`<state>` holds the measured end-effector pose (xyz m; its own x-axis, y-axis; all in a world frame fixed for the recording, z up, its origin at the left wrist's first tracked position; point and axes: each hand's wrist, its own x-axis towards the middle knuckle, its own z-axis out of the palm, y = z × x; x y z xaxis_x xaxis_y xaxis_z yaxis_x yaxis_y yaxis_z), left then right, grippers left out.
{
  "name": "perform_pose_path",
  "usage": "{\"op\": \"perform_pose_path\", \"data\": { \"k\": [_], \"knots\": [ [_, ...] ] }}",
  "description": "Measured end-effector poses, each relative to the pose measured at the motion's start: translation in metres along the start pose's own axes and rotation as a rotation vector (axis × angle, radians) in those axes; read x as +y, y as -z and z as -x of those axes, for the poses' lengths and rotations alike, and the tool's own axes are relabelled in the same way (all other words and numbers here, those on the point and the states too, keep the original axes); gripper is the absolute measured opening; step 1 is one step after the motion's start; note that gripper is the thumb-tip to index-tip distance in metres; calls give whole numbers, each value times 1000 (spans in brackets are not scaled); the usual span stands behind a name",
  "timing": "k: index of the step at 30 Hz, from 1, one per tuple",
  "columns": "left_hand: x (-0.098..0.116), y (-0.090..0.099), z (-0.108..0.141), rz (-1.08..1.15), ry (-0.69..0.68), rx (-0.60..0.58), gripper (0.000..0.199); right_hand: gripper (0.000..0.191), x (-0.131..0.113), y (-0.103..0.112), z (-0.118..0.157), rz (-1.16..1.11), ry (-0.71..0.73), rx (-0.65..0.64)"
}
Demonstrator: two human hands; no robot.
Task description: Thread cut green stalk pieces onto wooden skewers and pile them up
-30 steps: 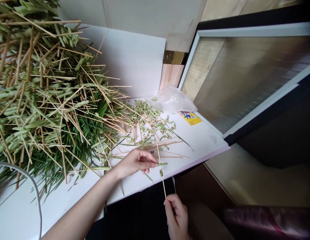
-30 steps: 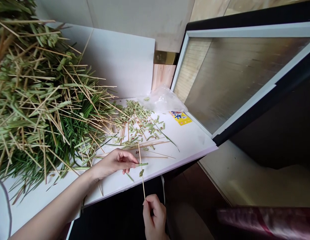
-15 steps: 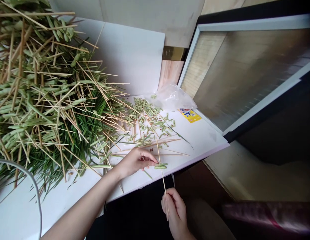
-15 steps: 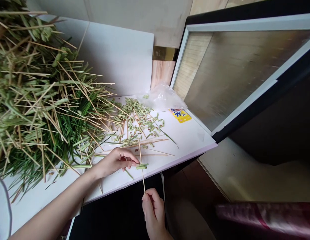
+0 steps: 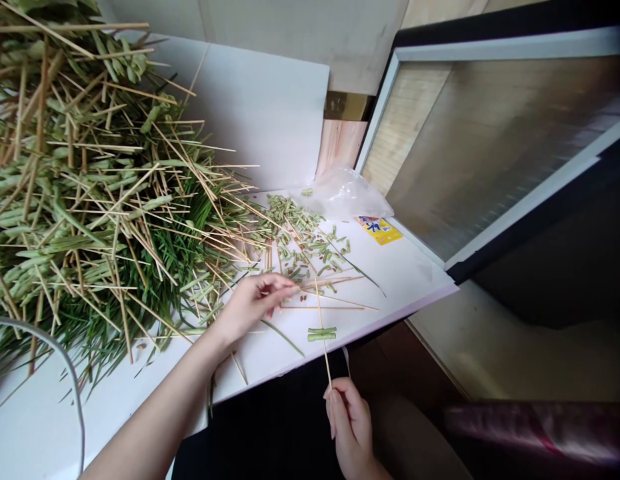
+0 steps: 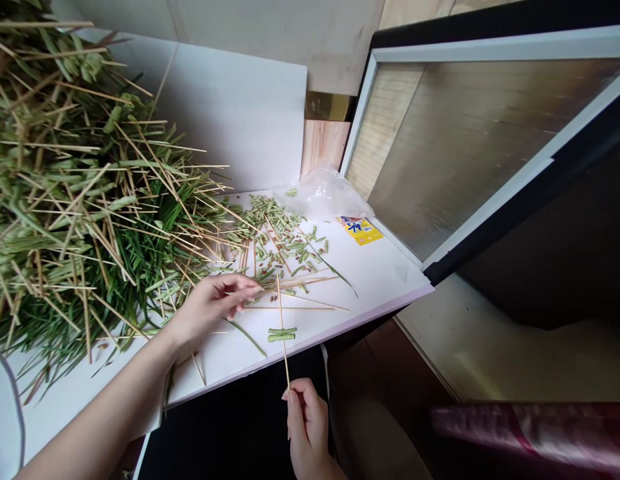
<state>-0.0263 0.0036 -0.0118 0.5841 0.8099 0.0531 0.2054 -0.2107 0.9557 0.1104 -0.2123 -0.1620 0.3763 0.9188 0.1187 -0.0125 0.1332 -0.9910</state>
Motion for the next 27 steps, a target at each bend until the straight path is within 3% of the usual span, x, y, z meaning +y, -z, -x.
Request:
{"op": "perform_pose_path", "data": {
  "k": [3, 6, 11, 16, 21, 25, 27],
  "knots": [
    [1, 6, 0, -282, -157, 314, 41, 23, -6, -1, -1, 61, 50, 13],
    [-1, 6, 0, -513, -267, 446, 50, 21, -9, -2, -2, 102, 74, 28],
    [-6, 5, -3, -639, -304, 380, 19, 21, -9, -2, -2, 175, 86, 44],
    [-9, 7, -5, -883, -242, 315, 46, 20, -7, -1, -2, 204, 105, 55],
    [-10, 14, -6, -866, -217, 378, 16, 21, -5, -2, -4, 224, 101, 61],
    [-12, 19, -8, -1093, -29, 351, 37, 22, -6, -3, -6, 234, 116, 76],
    [-15, 19, -9, -1176, -11, 320, 36, 22, -7, -3, -6, 233, 127, 87]
  ]
}}
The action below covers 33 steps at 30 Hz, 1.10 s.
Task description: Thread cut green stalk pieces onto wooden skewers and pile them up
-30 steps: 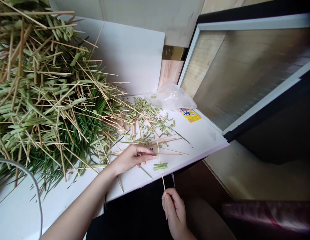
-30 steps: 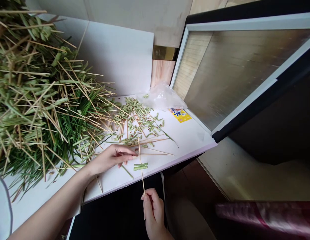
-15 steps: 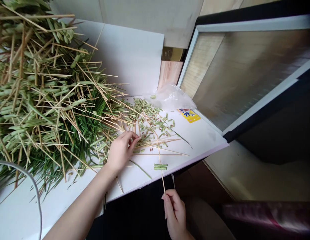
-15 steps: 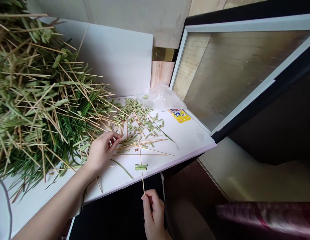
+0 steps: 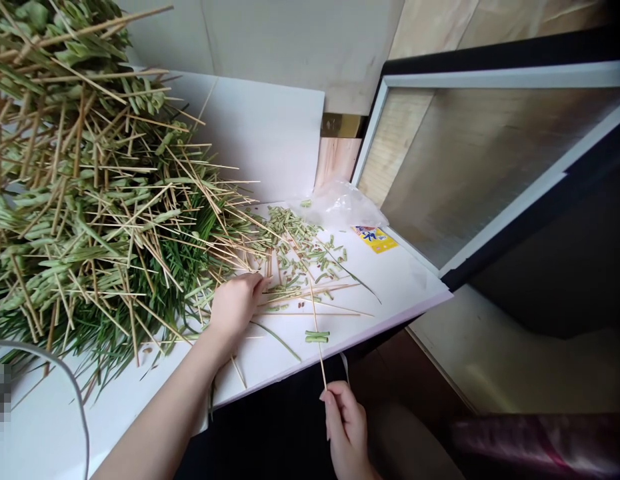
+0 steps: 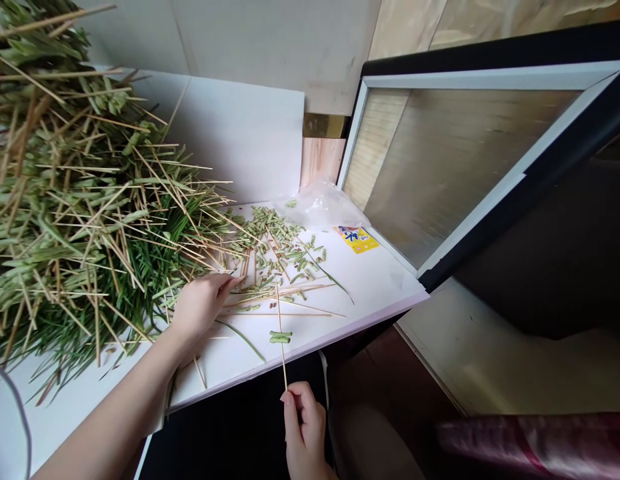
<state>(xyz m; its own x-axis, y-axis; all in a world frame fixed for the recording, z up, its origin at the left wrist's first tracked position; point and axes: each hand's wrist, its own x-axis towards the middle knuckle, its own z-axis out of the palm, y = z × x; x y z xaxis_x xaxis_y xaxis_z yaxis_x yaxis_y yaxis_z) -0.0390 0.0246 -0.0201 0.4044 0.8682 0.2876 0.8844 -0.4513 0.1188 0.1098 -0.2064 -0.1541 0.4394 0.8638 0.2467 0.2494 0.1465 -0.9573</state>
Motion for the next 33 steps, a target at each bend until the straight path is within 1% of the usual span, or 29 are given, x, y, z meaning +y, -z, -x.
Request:
{"op": "perform_pose_path", "data": {
  "k": [3, 5, 7, 9, 12, 22, 25, 29, 33],
  "knots": [
    [-2, -6, -1, -59, -63, 8, 29, 22, -1, -1, 1, -6, 0, -3],
    [-3, -9, -1, -105, -63, 12, 30, 22, -1, -1, 1, -9, -2, -13],
    [-3, -12, -2, -137, -62, -10, 28, 23, -1, -1, 2, -7, -5, -18],
    [-3, -13, -2, -153, -83, -30, 27, 23, -1, -1, 2, -4, -10, -18],
    [-1, -13, -3, -145, -98, -26, 27, 23, 1, -1, 3, -9, -21, -29],
    [1, -7, -3, -24, -59, -37, 16, 21, 4, -1, 4, -17, -40, -53],
    [2, -6, -2, 59, -71, -29, 14, 22, 4, 0, 4, -16, -46, -60],
    [1, -6, -1, 187, -121, -5, 9, 22, 4, 1, 4, -13, -74, -67],
    [2, -6, 0, 293, -127, -13, 7, 24, 2, 1, 6, -14, -86, -78]
  ]
}}
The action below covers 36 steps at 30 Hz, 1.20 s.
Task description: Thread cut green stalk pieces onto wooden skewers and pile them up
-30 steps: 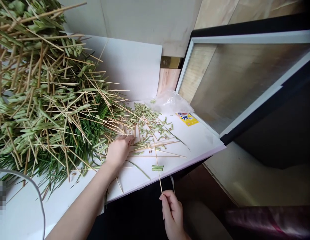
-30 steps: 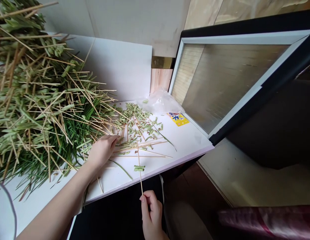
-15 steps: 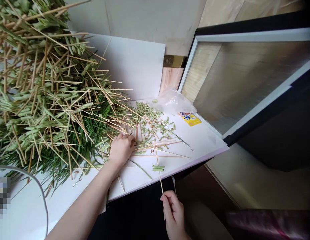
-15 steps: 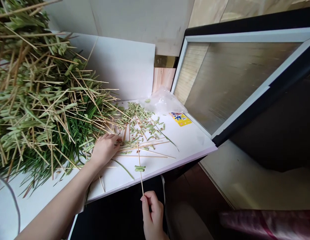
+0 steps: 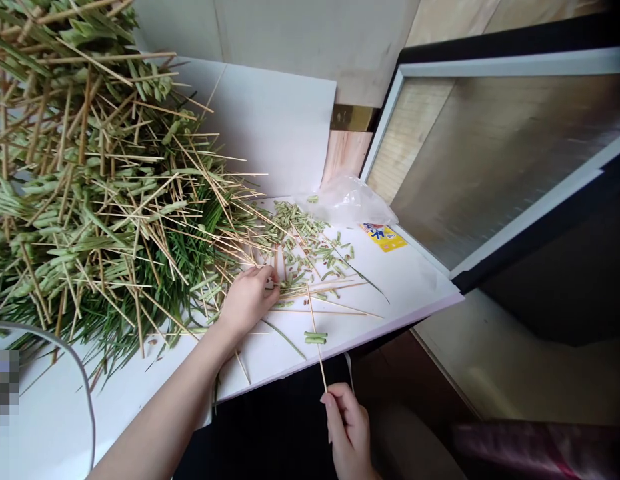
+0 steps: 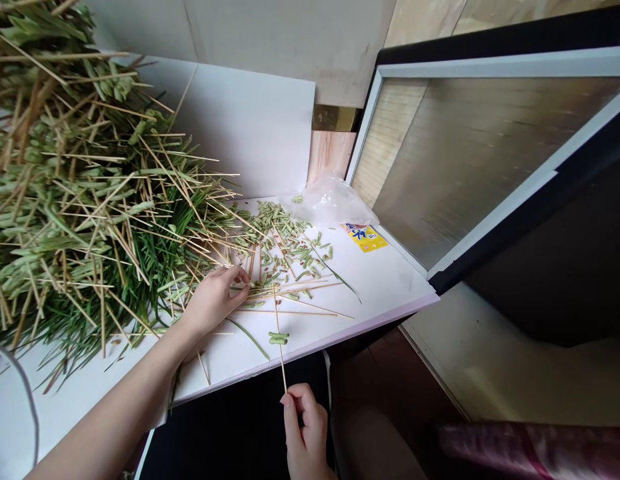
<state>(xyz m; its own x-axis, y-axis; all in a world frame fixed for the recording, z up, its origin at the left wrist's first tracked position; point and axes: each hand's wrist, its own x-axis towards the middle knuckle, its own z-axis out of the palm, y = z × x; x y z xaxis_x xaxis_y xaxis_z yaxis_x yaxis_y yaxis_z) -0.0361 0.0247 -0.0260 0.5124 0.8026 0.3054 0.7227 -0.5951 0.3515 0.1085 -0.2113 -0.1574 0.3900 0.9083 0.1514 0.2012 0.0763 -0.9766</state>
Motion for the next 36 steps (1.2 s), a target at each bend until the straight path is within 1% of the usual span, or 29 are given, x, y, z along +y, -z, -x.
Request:
{"op": "perform_pose_path", "data": {
  "k": [5, 9, 11, 14, 17, 20, 23, 28, 31, 36],
  "knots": [
    [2, -1, 1, 218, 30, -11, 9, 26, -3, -2, 2, -12, -42, 60],
    [3, 1, 1, 341, 29, 11, 14, 25, -6, -3, 2, -23, -33, 41],
    [4, 1, 0, 424, 34, 8, 17, 26, -8, -4, 2, -36, -41, 55],
    [4, 1, 0, 624, 65, -20, 26, 27, -13, -6, 1, -42, -52, 58],
    [4, 0, 0, 861, 122, -36, 34, 27, -16, -7, 1, -25, -31, 60],
    [5, -1, -1, 986, 162, -22, 34, 27, -15, -7, 1, 12, 5, 58],
    [6, 0, -1, 1007, 160, -2, 33, 25, -10, -5, 1, 56, 57, 18],
    [6, 1, -1, 975, 142, 36, 33, 20, -2, 0, 1, 125, 150, -53],
    [7, 1, -1, 955, 152, 37, 34, 19, -3, 2, 1, 129, 167, -73],
    [9, 0, 0, 909, 165, 45, 37, 19, -9, 0, 0, 121, 196, -62]
  ]
}}
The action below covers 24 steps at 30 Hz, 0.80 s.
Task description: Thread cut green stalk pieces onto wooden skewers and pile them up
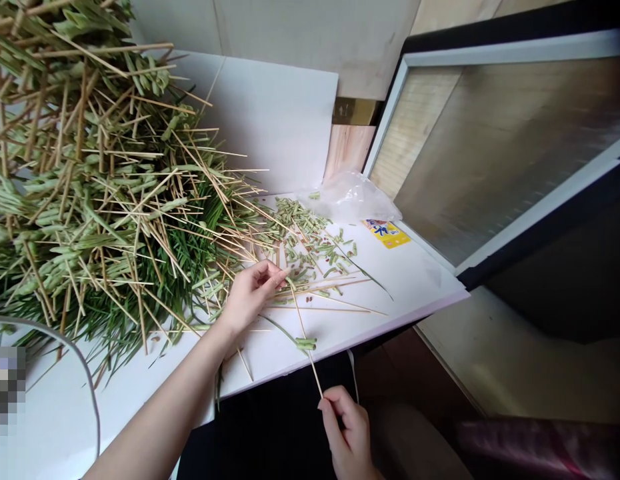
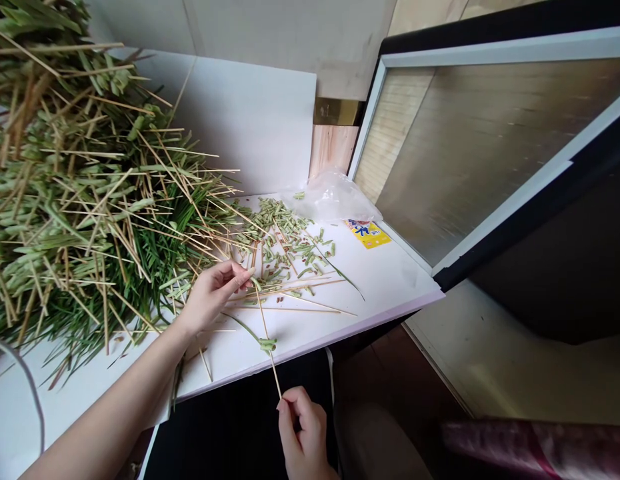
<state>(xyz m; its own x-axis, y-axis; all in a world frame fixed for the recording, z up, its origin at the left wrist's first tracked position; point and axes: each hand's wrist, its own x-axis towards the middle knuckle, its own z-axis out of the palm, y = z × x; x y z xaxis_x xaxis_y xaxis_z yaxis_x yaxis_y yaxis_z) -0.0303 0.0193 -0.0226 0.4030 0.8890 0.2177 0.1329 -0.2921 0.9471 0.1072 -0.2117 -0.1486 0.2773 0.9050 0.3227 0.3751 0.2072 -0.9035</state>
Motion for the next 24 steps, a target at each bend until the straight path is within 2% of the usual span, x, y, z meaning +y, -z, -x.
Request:
{"op": "perform_pose_path", "data": {
  "k": [11, 24],
  "knots": [
    [0, -1, 2, -152, -59, 14, 37, 21, 0, -1, -2, -19, -12, 8],
    [2, -2, 3, -158, -80, 12, 35, 25, -3, 0, -1, -50, -106, 23]
  ]
}}
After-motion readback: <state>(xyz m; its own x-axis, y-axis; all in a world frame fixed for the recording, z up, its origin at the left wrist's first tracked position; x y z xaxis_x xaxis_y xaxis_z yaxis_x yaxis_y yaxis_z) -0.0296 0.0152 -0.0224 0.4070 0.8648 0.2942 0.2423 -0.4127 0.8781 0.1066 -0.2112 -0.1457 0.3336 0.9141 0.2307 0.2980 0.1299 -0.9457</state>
